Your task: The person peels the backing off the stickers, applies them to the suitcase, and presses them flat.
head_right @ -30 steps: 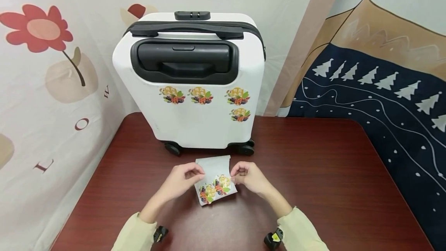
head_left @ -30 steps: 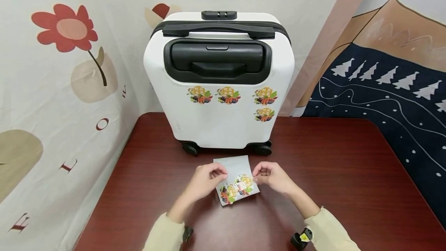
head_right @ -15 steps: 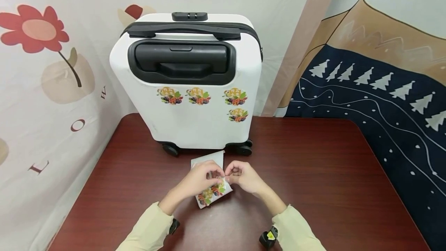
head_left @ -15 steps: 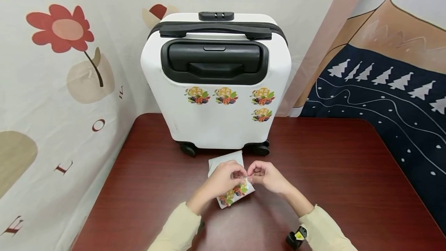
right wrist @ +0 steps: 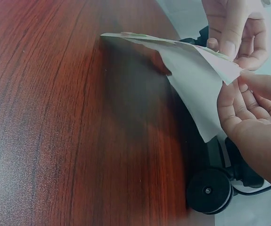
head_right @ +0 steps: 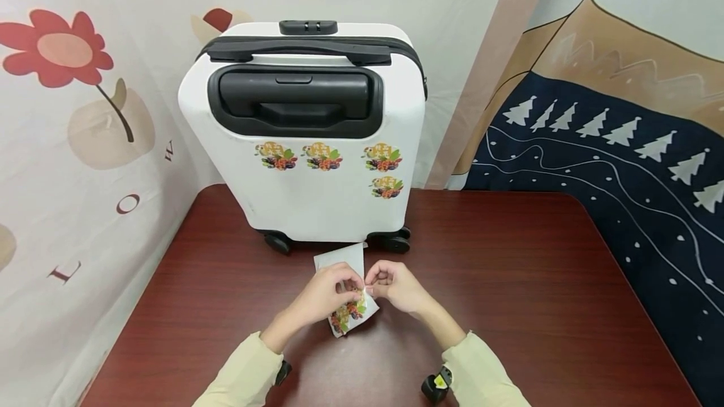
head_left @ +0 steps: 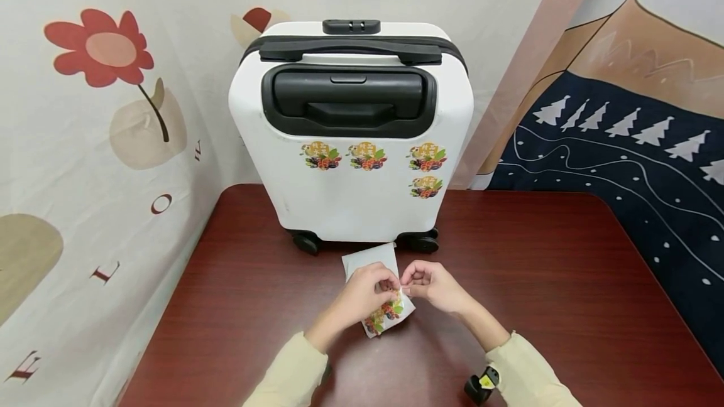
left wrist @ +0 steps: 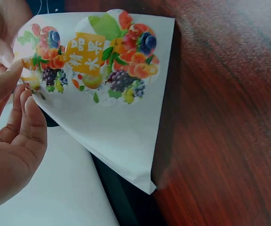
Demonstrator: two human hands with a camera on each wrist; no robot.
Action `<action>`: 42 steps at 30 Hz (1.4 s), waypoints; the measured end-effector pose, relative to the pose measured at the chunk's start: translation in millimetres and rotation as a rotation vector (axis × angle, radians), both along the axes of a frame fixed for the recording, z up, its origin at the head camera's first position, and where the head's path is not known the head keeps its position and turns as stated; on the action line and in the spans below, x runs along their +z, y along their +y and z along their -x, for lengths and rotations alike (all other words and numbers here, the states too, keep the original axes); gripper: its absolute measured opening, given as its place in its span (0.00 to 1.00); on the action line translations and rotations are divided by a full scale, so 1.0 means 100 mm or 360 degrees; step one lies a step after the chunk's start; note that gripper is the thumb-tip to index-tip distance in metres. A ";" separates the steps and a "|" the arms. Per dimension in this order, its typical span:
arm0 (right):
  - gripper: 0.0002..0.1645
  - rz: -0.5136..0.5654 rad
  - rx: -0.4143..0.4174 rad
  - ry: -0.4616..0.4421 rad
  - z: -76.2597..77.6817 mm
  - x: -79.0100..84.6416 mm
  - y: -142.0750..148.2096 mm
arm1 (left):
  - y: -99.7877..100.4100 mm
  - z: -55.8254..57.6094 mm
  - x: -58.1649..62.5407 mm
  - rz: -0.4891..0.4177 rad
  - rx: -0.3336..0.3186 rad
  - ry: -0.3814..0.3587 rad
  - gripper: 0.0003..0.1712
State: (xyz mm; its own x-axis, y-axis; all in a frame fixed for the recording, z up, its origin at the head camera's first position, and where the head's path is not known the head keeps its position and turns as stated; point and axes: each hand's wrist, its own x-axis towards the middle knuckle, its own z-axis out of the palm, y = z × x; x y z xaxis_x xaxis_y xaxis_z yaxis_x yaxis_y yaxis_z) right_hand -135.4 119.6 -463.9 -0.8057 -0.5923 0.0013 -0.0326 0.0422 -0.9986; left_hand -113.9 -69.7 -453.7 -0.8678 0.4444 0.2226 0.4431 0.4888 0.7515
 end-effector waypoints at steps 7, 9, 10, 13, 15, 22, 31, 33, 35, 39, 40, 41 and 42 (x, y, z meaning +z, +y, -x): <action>0.05 0.0023 0.0035 0.0022 -0.01 0.01 0.01 | 0.00 -0.01 -0.04 -0.0077 0.0010 0.0010 0.08; 0.05 0.0022 0.0041 0.0034 0.00 0.01 0.02 | 0.00 -0.01 -0.04 -0.0074 0.0005 0.0010 0.08; 0.05 0.0020 0.0041 0.0037 0.00 0.01 0.02 | 0.01 0.00 -0.04 -0.0065 0.0006 0.0009 0.08; 0.05 0.0017 0.0050 0.0048 0.01 0.03 0.02 | 0.01 0.01 -0.04 -0.0046 -0.0002 0.0024 0.08; 0.05 0.0014 0.0053 0.0043 0.02 0.04 0.02 | 0.01 0.02 -0.03 -0.0035 -0.0008 0.0034 0.08; 0.06 0.0008 0.0059 0.0024 0.03 0.07 0.03 | 0.00 0.06 0.00 0.0005 -0.0050 0.0040 0.07; 0.07 -0.0023 0.0040 -0.0011 0.01 0.06 0.04 | -0.03 0.09 -0.02 0.0000 -0.0166 -0.0011 0.06; 0.07 -0.0045 0.0029 -0.0014 0.01 0.07 0.04 | -0.04 0.08 -0.03 -0.0036 -0.0177 -0.0027 0.06; 0.07 -0.0071 0.0017 -0.0008 0.01 0.06 0.04 | -0.05 0.08 -0.05 -0.0081 -0.0180 -0.0045 0.06; 0.07 -0.0104 0.0001 0.0000 0.01 0.04 0.05 | -0.08 0.08 -0.09 -0.0165 -0.0168 -0.0113 0.06; 0.07 -0.0109 -0.0001 -0.0001 0.02 0.03 0.05 | -0.09 0.08 -0.09 -0.0174 -0.0162 -0.0132 0.06; 0.07 -0.0110 -0.0003 -0.0002 0.02 0.02 0.06 | -0.10 0.08 -0.10 -0.0180 -0.0158 -0.0151 0.06; 0.07 -0.0114 -0.0003 -0.0003 0.02 0.01 0.06 | -0.10 0.08 -0.10 -0.0179 -0.0152 -0.0164 0.06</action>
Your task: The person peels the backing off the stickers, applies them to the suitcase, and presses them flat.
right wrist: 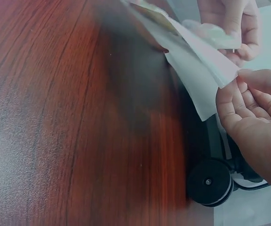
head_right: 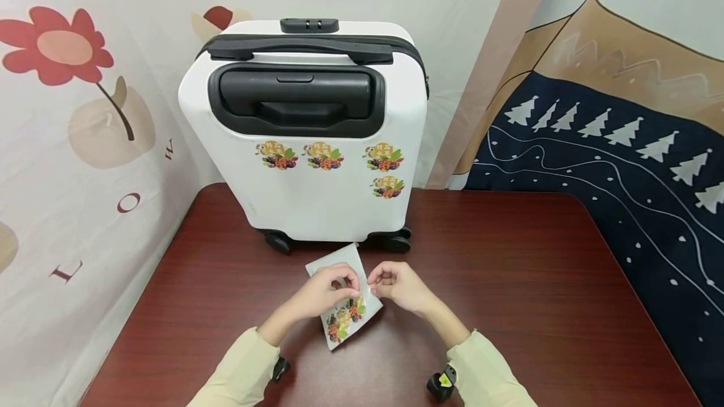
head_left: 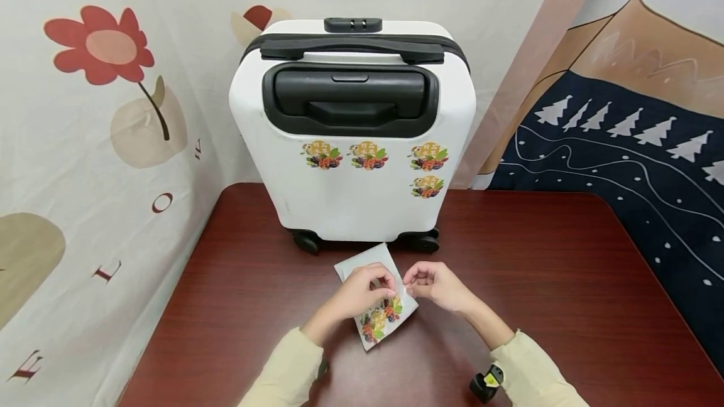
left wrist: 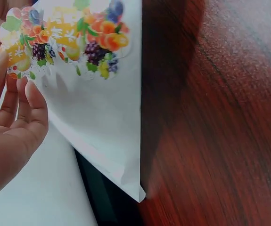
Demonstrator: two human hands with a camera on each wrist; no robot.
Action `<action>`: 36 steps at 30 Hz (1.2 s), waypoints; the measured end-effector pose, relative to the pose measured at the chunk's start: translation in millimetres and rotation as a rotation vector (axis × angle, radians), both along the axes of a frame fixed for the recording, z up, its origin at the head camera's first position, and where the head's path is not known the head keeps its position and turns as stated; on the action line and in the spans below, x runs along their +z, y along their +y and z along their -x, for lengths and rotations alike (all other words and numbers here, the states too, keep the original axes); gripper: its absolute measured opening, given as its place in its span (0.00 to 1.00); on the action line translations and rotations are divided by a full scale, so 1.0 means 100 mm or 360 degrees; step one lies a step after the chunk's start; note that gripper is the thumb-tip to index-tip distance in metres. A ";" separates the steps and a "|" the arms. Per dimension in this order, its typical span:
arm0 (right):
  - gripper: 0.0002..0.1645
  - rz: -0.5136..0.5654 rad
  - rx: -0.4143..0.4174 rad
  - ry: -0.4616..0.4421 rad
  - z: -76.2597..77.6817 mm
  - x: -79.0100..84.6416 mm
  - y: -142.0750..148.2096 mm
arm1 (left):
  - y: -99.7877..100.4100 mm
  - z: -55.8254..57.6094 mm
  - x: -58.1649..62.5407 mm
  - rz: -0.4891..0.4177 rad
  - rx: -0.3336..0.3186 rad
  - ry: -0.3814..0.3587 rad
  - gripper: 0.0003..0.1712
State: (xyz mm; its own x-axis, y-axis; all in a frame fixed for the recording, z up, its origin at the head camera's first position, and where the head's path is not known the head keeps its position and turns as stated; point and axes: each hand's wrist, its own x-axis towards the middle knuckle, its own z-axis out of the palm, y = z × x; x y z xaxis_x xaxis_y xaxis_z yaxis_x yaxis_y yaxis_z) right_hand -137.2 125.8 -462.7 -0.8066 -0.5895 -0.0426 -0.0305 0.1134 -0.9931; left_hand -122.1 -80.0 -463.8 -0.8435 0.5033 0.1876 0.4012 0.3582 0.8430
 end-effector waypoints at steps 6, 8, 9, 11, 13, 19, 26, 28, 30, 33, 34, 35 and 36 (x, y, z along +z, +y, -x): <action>0.07 -0.0036 -0.0008 0.0015 0.01 -0.08 0.03 | -0.04 -0.01 0.02 0.0035 0.0063 -0.0040 0.06; 0.07 -0.0042 -0.0011 0.0017 0.01 -0.11 0.04 | -0.04 -0.01 0.03 0.0036 0.0078 -0.0055 0.06; 0.07 -0.0045 -0.0010 0.0019 0.02 -0.12 0.05 | -0.04 -0.01 0.03 0.0032 0.0084 -0.0063 0.06; 0.07 -0.0052 -0.0004 0.0031 0.02 -0.15 0.05 | -0.04 -0.01 0.03 0.0020 0.0092 -0.0077 0.06; 0.07 -0.0067 0.0002 0.0046 0.01 -0.16 0.05 | -0.04 0.00 0.03 0.0012 0.0102 -0.0088 0.06; 0.06 -0.0156 0.0004 0.0073 0.00 -0.18 0.04 | -0.02 0.02 -0.03 0.0014 0.0129 -0.0103 0.06; 0.05 -0.0209 0.0017 0.0076 -0.03 -0.11 0.02 | -0.04 0.01 -0.04 0.0030 0.0201 -0.0104 0.06; 0.06 -0.0212 0.0021 0.0092 0.00 -0.19 0.04 | -0.05 0.00 -0.03 0.0043 0.0232 -0.0089 0.06; 0.06 -0.0220 0.0015 0.0096 0.00 -0.23 0.05 | -0.07 0.00 -0.03 0.0044 0.0260 -0.0074 0.06; 0.07 -0.0242 0.0000 0.0077 0.00 -0.22 0.06 | -0.08 -0.01 -0.02 0.0043 0.0291 -0.0063 0.06; 0.07 -0.0248 -0.0009 0.0064 0.00 -0.23 0.06 | -0.09 -0.01 -0.03 0.0042 0.0295 -0.0061 0.06; 0.07 -0.0252 -0.0016 0.0052 -0.01 -0.23 0.06 | -0.09 -0.01 -0.03 0.0040 0.0299 -0.0061 0.06; 0.07 -0.0254 -0.0024 0.0044 -0.01 -0.24 0.06 | -0.09 -0.01 -0.03 0.0037 0.0302 -0.0062 0.06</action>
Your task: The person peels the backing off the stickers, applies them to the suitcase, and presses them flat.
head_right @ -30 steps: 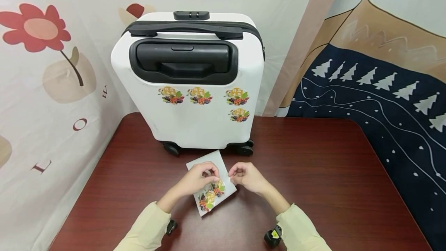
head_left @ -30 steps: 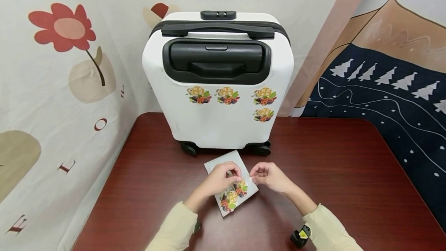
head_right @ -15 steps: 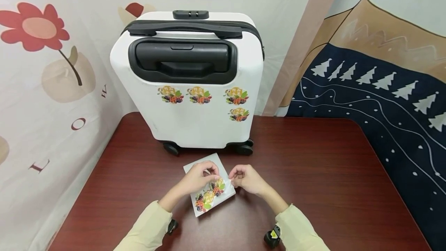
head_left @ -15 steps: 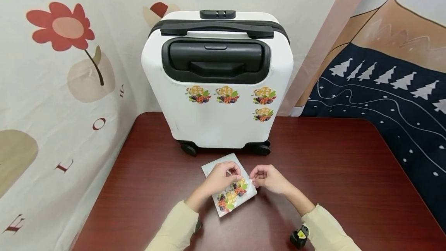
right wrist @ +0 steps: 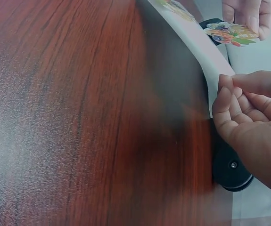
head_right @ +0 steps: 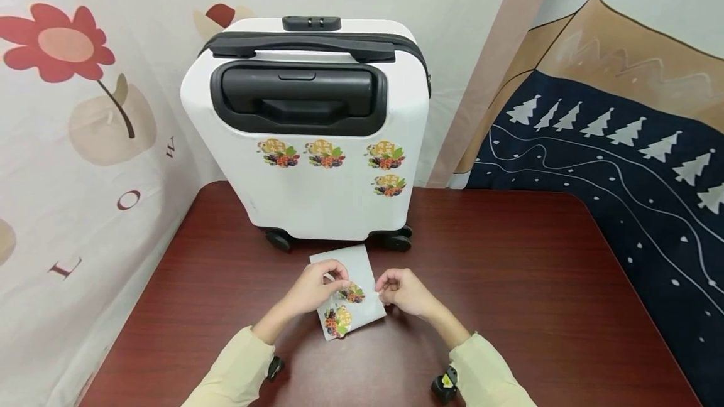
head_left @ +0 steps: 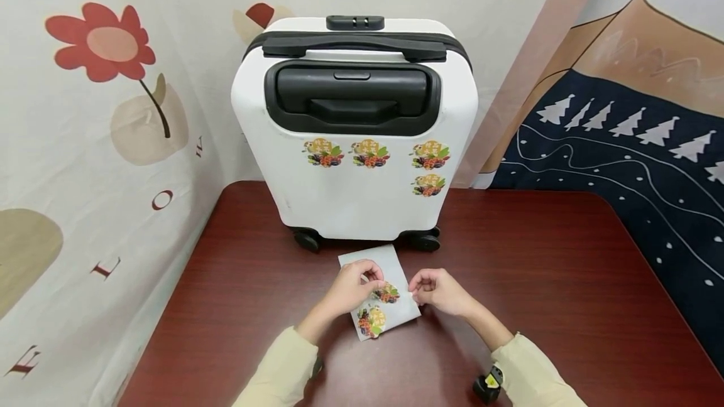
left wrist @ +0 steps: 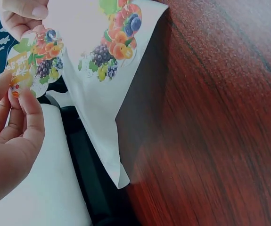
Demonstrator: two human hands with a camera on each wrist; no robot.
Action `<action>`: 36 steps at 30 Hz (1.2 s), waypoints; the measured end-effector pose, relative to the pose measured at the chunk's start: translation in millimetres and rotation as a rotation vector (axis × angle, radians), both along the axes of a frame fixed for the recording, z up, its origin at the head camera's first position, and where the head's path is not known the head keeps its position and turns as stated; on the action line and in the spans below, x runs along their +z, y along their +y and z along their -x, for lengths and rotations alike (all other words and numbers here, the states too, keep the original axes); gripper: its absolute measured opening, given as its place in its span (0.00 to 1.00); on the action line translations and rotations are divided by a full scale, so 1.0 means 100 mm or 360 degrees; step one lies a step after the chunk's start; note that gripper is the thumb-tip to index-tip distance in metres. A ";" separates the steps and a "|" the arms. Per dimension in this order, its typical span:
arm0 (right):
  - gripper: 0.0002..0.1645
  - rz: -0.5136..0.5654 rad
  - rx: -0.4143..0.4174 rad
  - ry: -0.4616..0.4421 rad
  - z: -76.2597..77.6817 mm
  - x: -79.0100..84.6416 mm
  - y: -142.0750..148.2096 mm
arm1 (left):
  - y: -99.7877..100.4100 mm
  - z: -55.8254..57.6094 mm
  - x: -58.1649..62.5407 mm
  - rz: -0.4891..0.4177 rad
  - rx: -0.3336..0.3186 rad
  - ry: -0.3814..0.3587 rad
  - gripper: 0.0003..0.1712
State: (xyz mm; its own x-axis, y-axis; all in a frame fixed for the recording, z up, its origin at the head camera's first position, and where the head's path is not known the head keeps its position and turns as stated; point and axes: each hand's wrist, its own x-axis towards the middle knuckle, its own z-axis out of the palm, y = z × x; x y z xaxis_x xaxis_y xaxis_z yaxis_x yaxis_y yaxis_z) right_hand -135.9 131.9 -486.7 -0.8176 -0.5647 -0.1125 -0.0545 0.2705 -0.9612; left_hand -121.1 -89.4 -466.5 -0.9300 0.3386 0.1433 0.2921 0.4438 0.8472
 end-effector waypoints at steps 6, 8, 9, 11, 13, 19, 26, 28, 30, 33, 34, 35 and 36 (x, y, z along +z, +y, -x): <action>0.04 -0.0066 -0.0058 -0.0016 -0.02 -0.04 0.03 | -0.03 0.00 0.01 -0.0034 0.0041 -0.0003 0.06; 0.03 -0.0097 -0.0060 -0.0002 -0.03 -0.07 0.05 | -0.05 0.00 0.03 -0.0044 0.0072 -0.0010 0.06; 0.03 -0.0113 -0.0061 0.0009 -0.03 -0.09 0.06 | -0.06 0.00 0.03 -0.0049 0.0087 -0.0015 0.06; 0.03 -0.0140 -0.0058 0.0032 -0.03 -0.11 0.08 | -0.08 0.00 0.06 -0.0062 0.0113 -0.0028 0.05; 0.04 -0.0158 -0.0069 0.0043 -0.04 -0.11 0.10 | -0.09 0.01 0.09 -0.0078 0.0124 -0.0044 0.05; 0.06 -0.0038 -0.0108 -0.0022 0.00 0.01 0.09 | -0.11 0.07 0.20 -0.0100 0.0086 -0.0046 0.05; 0.09 0.0074 -0.0100 0.0047 0.11 0.33 0.02 | -0.05 0.13 0.38 -0.0077 0.0050 -0.0014 0.04; 0.09 0.0092 -0.0100 0.0067 0.13 0.42 -0.01 | -0.03 0.13 0.42 -0.0080 0.0031 0.0004 0.04; 0.08 0.0105 -0.0099 0.0076 0.14 0.48 -0.03 | -0.01 0.14 0.47 -0.0090 0.0006 0.0021 0.04; 0.06 0.0130 -0.0090 0.0088 0.14 0.54 -0.06 | 0.02 0.14 0.52 -0.0111 -0.0027 0.0031 0.03; 0.05 0.0134 -0.0086 0.0099 0.14 0.55 -0.06 | 0.02 0.14 0.53 -0.0114 -0.0034 0.0035 0.03; 0.04 0.0134 -0.0082 0.0109 0.14 0.56 -0.06 | 0.02 0.13 0.54 -0.0117 -0.0039 0.0038 0.03; 0.04 0.0130 -0.0077 0.0122 0.14 0.56 -0.06 | 0.03 0.13 0.54 -0.0118 -0.0041 0.0047 0.03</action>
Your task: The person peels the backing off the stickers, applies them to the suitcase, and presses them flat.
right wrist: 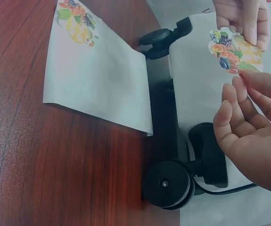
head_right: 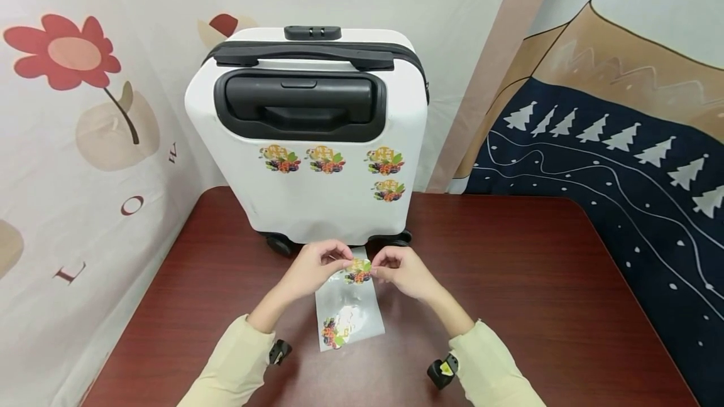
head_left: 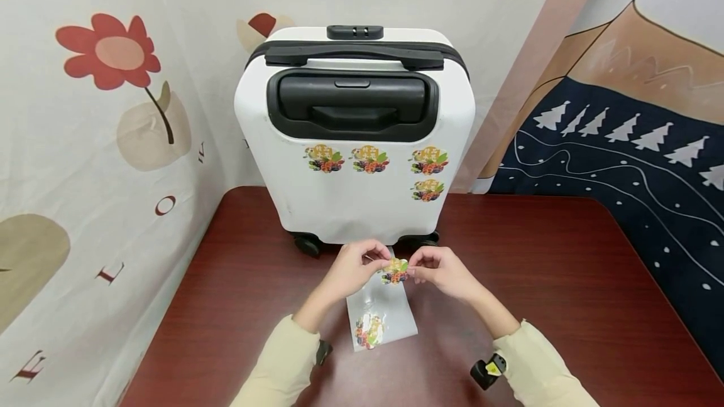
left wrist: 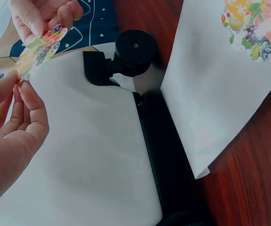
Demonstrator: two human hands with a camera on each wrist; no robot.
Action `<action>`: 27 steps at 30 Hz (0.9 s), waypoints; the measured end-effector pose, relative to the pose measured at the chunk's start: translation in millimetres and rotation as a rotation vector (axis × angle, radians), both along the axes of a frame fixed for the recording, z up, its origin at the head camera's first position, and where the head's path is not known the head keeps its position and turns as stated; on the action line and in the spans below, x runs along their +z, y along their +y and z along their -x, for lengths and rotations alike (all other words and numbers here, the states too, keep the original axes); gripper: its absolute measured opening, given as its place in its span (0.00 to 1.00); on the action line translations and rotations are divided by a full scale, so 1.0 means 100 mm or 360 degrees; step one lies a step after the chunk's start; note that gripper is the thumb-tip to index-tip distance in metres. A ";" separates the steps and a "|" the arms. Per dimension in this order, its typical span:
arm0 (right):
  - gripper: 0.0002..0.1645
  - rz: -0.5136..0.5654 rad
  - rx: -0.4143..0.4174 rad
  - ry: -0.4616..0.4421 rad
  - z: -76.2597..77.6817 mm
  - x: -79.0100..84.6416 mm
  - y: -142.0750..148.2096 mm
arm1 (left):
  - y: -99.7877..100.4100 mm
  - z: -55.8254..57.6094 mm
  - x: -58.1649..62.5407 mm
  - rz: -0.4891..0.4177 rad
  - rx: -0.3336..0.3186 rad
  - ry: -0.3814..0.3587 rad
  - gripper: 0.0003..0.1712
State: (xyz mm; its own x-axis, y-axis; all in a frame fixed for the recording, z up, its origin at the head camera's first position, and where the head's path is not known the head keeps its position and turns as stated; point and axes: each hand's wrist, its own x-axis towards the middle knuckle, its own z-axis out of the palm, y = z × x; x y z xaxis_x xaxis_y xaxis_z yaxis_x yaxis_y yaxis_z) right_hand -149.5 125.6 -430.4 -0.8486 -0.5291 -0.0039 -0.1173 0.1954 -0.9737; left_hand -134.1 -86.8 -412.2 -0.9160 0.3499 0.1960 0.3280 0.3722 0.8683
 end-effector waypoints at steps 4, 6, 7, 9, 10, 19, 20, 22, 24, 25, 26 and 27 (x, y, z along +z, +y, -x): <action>0.04 -0.0009 0.0014 0.0010 -0.01 0.01 0.00 | -0.01 -0.01 0.00 -0.0003 0.0040 0.0011 0.02; 0.04 -0.0004 0.0021 0.0009 -0.01 0.02 0.00 | -0.02 -0.01 0.00 -0.0013 0.0070 0.0005 0.03; 0.04 0.0002 0.0024 0.0007 -0.01 0.02 0.00 | -0.03 -0.01 -0.01 -0.0017 0.0089 -0.0004 0.03; 0.04 0.0016 0.0028 0.0002 -0.01 0.03 0.00 | -0.04 0.00 -0.02 -0.0032 0.0118 -0.0017 0.04; 0.04 0.0026 0.0031 -0.0002 -0.01 0.03 0.00 | -0.04 0.00 -0.03 -0.0033 0.0138 -0.0013 0.05; 0.03 -0.0012 -0.0062 -0.0033 0.01 0.09 0.08 | -0.13 0.01 -0.06 -0.0017 0.0130 -0.0058 0.07; 0.03 -0.0005 -0.0068 -0.0027 0.01 0.10 0.09 | -0.14 0.01 -0.08 -0.0010 0.0102 -0.0063 0.06; 0.03 0.0009 -0.0072 -0.0002 0.02 0.11 0.09 | -0.13 0.01 -0.10 -0.0002 0.0080 -0.0069 0.05; 0.03 0.0028 -0.0069 0.0018 0.04 0.12 0.09 | -0.11 0.00 -0.12 0.0005 0.0078 -0.0058 0.04; 0.03 0.0038 -0.0061 0.0027 0.04 0.12 0.09 | -0.10 0.00 -0.13 0.0004 0.0079 -0.0049 0.03; 0.03 0.0038 -0.0059 0.0032 0.05 0.13 0.08 | -0.09 0.00 -0.13 0.0004 0.0079 -0.0044 0.03; 0.03 0.0040 -0.0055 0.0035 0.05 0.13 0.08 | -0.08 0.00 -0.13 0.0000 0.0082 -0.0039 0.03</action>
State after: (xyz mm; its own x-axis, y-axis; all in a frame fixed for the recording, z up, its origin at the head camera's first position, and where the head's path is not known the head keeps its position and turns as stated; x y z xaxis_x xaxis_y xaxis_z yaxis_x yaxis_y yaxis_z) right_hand -154.3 133.8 -417.1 -0.8661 -0.4992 0.0278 -0.1325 0.1755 -0.9755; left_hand -133.8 -95.3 -425.2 -0.9374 0.3021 0.1735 0.2871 0.3880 0.8758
